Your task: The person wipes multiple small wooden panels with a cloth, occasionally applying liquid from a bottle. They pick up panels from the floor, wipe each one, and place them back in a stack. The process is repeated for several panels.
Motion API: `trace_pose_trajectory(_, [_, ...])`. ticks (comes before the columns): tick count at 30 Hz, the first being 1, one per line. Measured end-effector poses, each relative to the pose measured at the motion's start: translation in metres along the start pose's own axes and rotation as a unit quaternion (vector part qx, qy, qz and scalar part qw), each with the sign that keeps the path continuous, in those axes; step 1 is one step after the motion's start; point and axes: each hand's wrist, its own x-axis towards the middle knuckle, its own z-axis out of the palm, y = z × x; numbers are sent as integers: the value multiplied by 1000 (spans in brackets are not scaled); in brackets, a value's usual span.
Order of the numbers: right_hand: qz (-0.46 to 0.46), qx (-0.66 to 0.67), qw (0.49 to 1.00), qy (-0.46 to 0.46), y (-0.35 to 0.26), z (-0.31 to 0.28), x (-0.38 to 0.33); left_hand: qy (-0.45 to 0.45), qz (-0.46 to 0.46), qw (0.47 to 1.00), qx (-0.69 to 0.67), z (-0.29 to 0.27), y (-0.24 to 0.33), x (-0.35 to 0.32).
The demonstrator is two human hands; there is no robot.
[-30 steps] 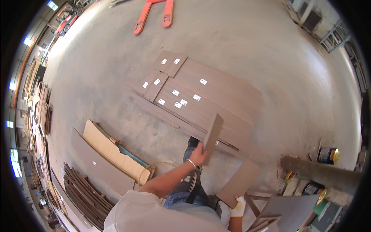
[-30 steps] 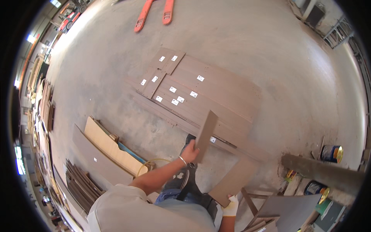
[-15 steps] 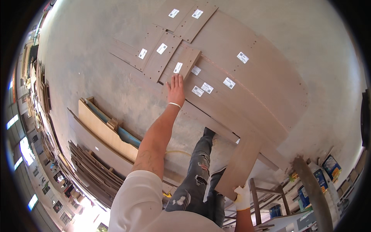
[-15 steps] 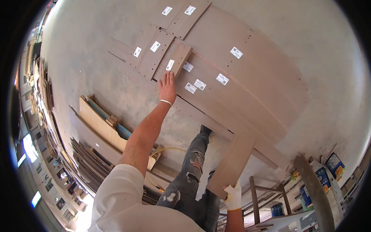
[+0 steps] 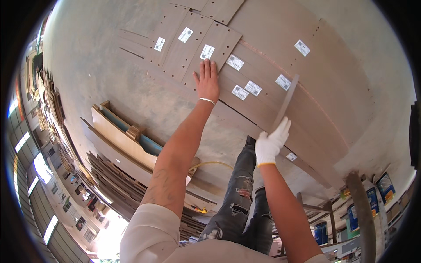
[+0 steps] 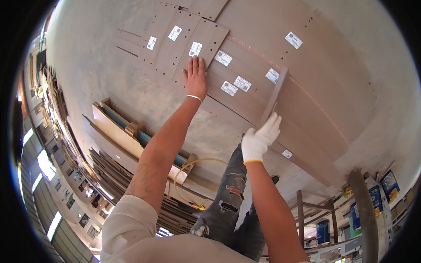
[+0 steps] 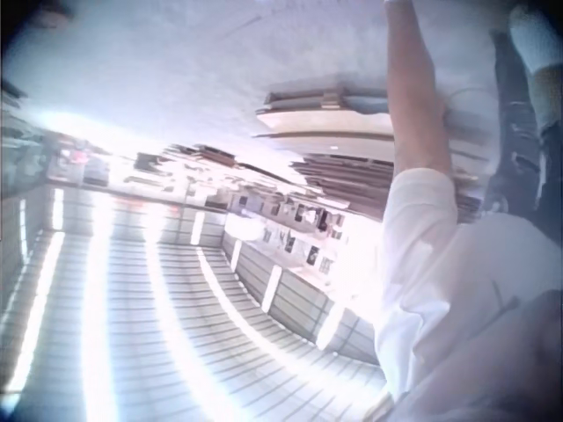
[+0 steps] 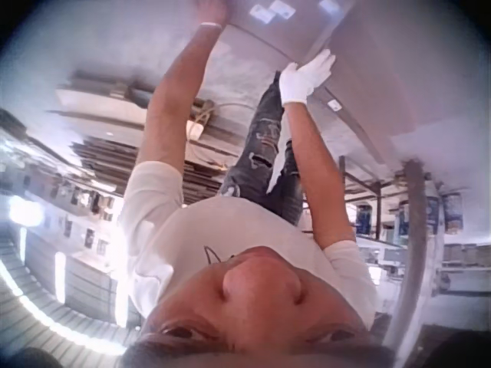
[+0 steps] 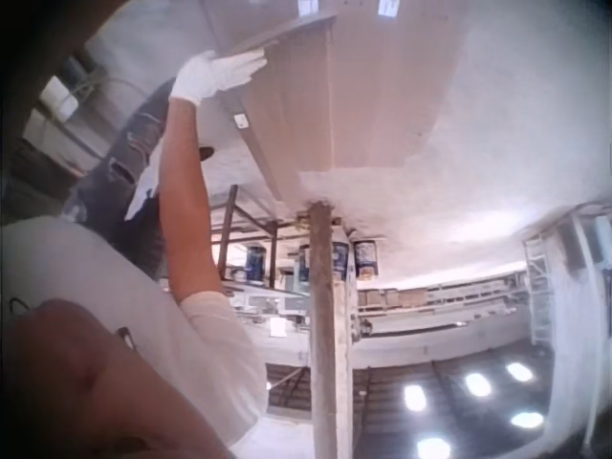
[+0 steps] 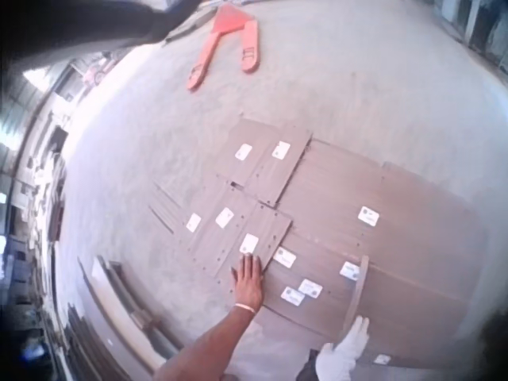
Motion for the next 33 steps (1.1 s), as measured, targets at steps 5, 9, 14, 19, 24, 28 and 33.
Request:
trace_pose_trajectory(5, [-126,122,980,-93,-37,62,-1,48,-12,992,-117,-13,13,-21])
trace_pose_trajectory(9, [-119,68,988,-77,-31,47,15,65,-116,972,-194,-21,27,-86])
trace_pose_trajectory(14, [82,100,976,-173,-23,40,55,-41,-448,753,-480,15,42,-160])
trace_pose_trajectory(19, [30,121,971,-202,-42,58,79,-96,-490,578,-646,25,45,-137])
trace_pose_trajectory(24, [13,227,924,-307,-55,61,93,-67,-493,577,-648,20,32,-101])
trace_pose_trajectory(28, [-67,179,942,-276,-60,68,89,-75,-483,583,-649,7,20,-91])
trace_pose_trajectory(33, [-14,233,908,-348,-59,64,91,-84,-477,571,-663,1,20,-91])
